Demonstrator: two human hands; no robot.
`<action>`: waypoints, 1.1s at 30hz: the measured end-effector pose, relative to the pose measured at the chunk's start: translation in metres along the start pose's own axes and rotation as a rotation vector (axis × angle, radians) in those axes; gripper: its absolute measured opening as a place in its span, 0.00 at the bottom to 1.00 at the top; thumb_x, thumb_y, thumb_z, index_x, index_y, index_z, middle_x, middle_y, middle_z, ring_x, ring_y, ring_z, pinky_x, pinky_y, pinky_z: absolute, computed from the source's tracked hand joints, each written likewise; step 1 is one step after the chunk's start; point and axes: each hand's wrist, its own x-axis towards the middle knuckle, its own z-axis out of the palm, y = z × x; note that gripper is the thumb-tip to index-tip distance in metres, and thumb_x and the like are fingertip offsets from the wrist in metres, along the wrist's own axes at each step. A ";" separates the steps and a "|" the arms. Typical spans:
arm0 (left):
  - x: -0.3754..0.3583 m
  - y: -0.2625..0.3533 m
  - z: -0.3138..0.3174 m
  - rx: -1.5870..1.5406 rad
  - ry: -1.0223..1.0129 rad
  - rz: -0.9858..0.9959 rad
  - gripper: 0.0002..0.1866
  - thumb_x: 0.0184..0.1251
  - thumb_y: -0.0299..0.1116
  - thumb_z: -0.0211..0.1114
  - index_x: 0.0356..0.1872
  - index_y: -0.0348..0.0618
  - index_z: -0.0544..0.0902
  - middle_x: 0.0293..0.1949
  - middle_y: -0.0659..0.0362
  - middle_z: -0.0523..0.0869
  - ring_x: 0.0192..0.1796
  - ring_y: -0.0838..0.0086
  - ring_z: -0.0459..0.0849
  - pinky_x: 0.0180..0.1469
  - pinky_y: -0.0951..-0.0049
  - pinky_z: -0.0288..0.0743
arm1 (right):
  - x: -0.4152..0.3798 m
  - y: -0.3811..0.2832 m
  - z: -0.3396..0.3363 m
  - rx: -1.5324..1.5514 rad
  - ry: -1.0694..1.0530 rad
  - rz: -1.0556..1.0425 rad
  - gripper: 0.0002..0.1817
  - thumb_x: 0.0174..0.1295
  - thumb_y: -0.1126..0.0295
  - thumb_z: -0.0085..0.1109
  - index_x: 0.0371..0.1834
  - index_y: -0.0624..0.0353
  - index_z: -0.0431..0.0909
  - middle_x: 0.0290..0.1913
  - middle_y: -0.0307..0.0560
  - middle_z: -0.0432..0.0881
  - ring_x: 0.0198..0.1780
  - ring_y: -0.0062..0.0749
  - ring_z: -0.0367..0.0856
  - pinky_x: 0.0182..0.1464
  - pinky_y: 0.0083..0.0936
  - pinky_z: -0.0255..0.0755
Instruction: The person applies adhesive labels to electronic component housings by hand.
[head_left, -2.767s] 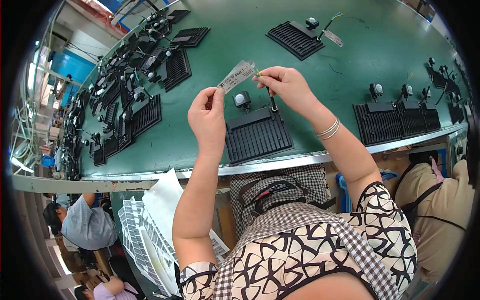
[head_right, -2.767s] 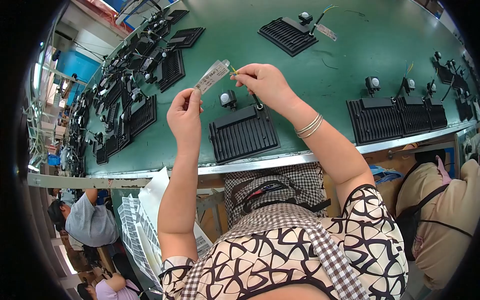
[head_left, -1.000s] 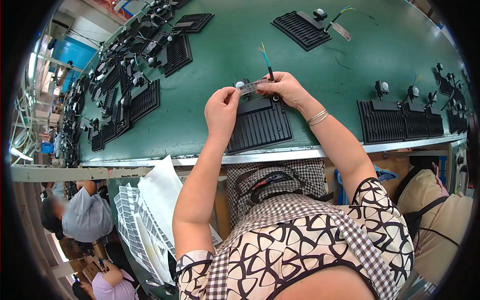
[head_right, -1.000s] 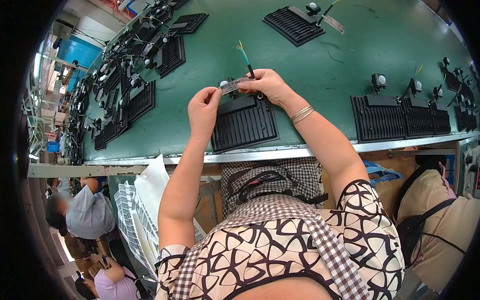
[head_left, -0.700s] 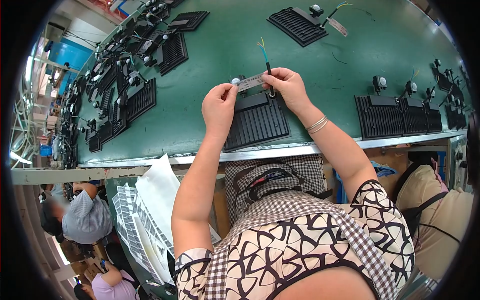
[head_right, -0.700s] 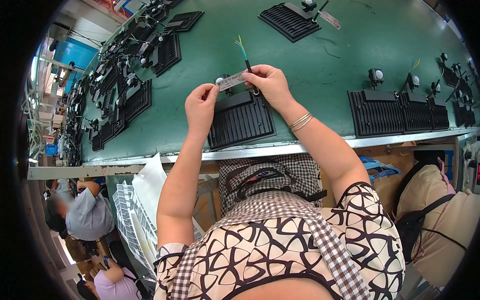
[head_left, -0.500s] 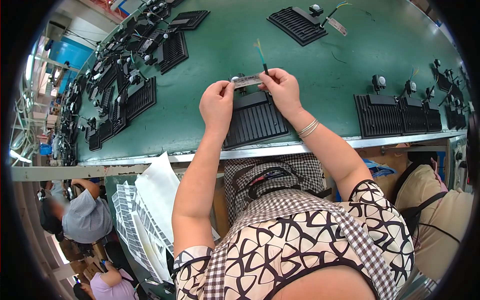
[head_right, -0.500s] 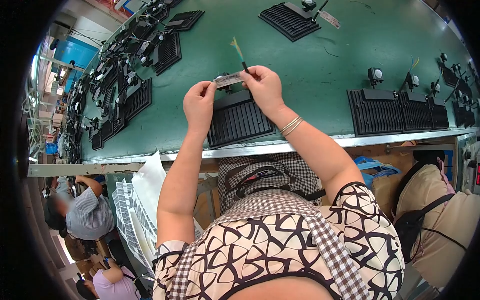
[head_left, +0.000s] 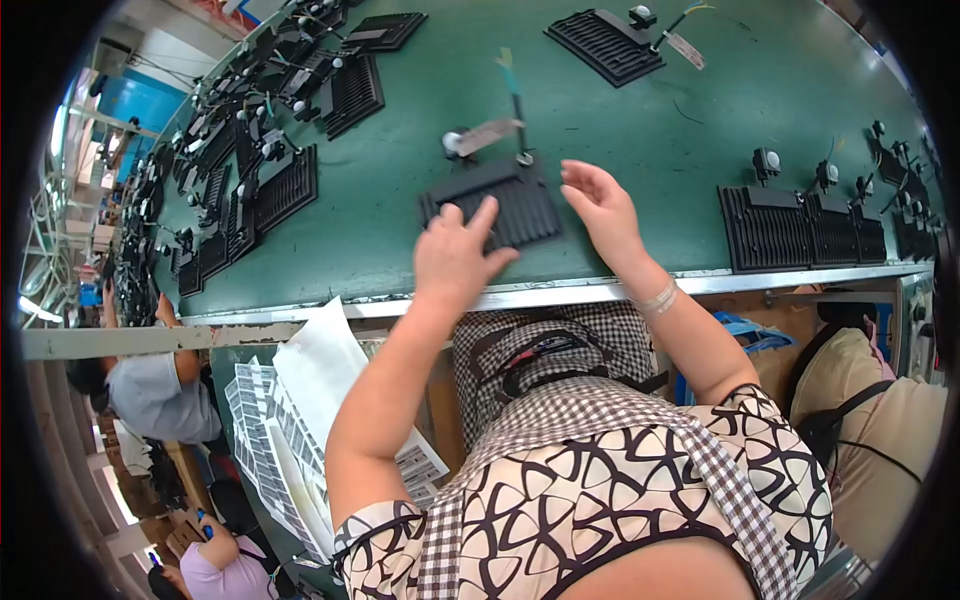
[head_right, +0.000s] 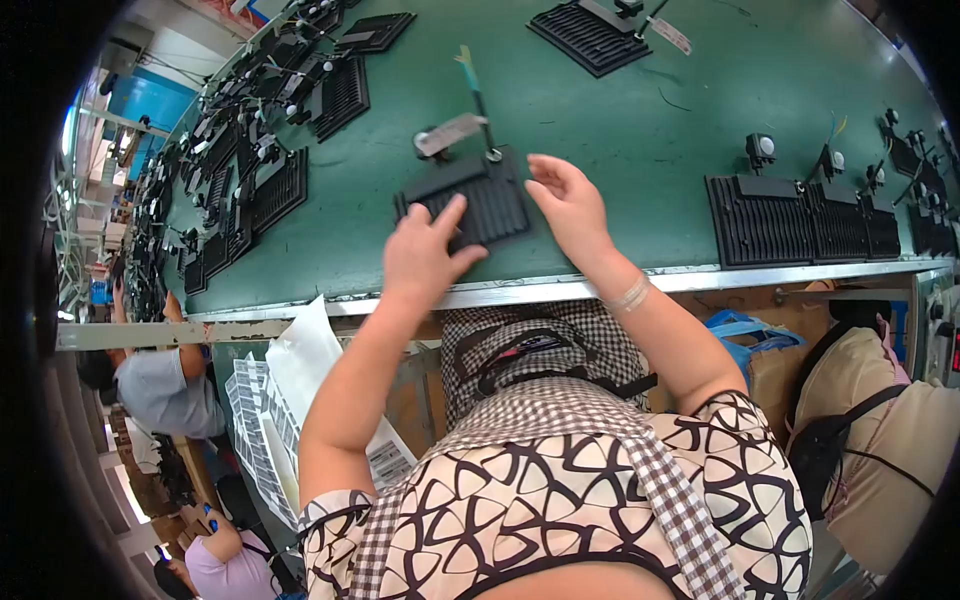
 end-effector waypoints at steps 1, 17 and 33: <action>0.003 -0.020 -0.004 0.036 0.022 -0.038 0.35 0.49 0.51 0.76 0.62 0.59 0.78 0.39 0.52 0.78 0.41 0.55 0.82 0.41 0.56 0.78 | -0.007 -0.004 -0.007 -0.002 -0.036 0.032 0.16 0.64 0.75 0.63 0.55 0.66 0.79 0.50 0.45 0.83 0.53 0.27 0.81 0.58 0.22 0.74; -0.009 -0.092 -0.021 -0.021 0.109 -0.182 0.18 0.62 0.33 0.68 0.53 0.45 0.81 0.33 0.57 0.74 0.30 0.65 0.75 0.35 0.63 0.71 | -0.025 -0.054 -0.410 -1.549 1.172 -0.037 0.49 0.58 0.35 0.59 0.70 0.66 0.64 0.68 0.78 0.64 0.68 0.68 0.65 0.70 0.52 0.57; -0.049 -0.062 -0.038 -0.886 0.071 -0.533 0.06 0.66 0.26 0.56 0.42 0.39 0.75 0.37 0.64 0.72 0.36 0.81 0.67 0.40 0.79 0.65 | -0.006 -0.060 -0.432 -1.754 0.845 0.224 0.45 0.53 0.24 0.51 0.60 0.50 0.80 0.59 0.57 0.79 0.61 0.57 0.76 0.60 0.50 0.70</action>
